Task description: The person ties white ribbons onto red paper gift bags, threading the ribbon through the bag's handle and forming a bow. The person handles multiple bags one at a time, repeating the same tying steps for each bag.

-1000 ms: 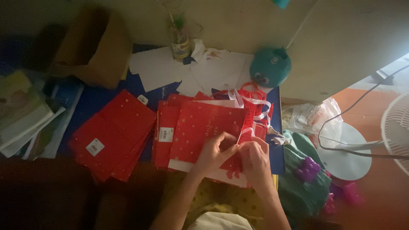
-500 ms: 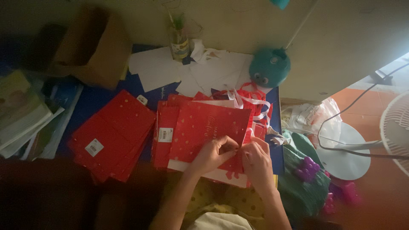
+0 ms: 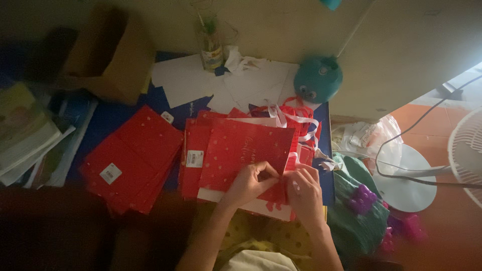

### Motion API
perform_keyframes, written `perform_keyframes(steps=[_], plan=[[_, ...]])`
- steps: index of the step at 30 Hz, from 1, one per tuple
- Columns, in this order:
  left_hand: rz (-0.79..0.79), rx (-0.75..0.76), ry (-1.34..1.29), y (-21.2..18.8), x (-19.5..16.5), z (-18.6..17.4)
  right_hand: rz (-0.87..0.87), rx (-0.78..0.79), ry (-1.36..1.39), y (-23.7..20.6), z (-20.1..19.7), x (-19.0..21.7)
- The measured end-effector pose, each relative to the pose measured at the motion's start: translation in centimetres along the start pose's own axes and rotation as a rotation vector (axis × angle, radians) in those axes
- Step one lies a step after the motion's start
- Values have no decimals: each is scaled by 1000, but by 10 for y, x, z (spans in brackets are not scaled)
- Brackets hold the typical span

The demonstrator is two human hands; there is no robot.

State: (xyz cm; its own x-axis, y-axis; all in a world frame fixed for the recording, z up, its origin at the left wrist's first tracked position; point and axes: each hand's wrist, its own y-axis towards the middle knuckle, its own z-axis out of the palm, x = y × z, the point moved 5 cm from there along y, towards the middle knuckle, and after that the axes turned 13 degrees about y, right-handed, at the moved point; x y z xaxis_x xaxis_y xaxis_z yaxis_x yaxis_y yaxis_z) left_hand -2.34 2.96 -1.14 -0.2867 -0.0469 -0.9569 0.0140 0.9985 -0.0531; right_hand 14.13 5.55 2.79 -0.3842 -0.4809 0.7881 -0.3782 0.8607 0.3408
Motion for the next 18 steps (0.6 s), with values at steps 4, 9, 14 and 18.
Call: perform_keyframes(steps=[4, 9, 14, 18], plan=[[4, 3, 96, 0, 0, -1, 3, -1, -10, 0, 0, -1], [4, 31, 85, 1, -1, 0, -54, -21, 4, -2, -3, 2], [87, -16, 60, -1, -8, -4, -48, -35, 22, -5, -3, -2], [126, -65, 103, -1, -18, 0, -27, -31, 23, -7, -1, -11]])
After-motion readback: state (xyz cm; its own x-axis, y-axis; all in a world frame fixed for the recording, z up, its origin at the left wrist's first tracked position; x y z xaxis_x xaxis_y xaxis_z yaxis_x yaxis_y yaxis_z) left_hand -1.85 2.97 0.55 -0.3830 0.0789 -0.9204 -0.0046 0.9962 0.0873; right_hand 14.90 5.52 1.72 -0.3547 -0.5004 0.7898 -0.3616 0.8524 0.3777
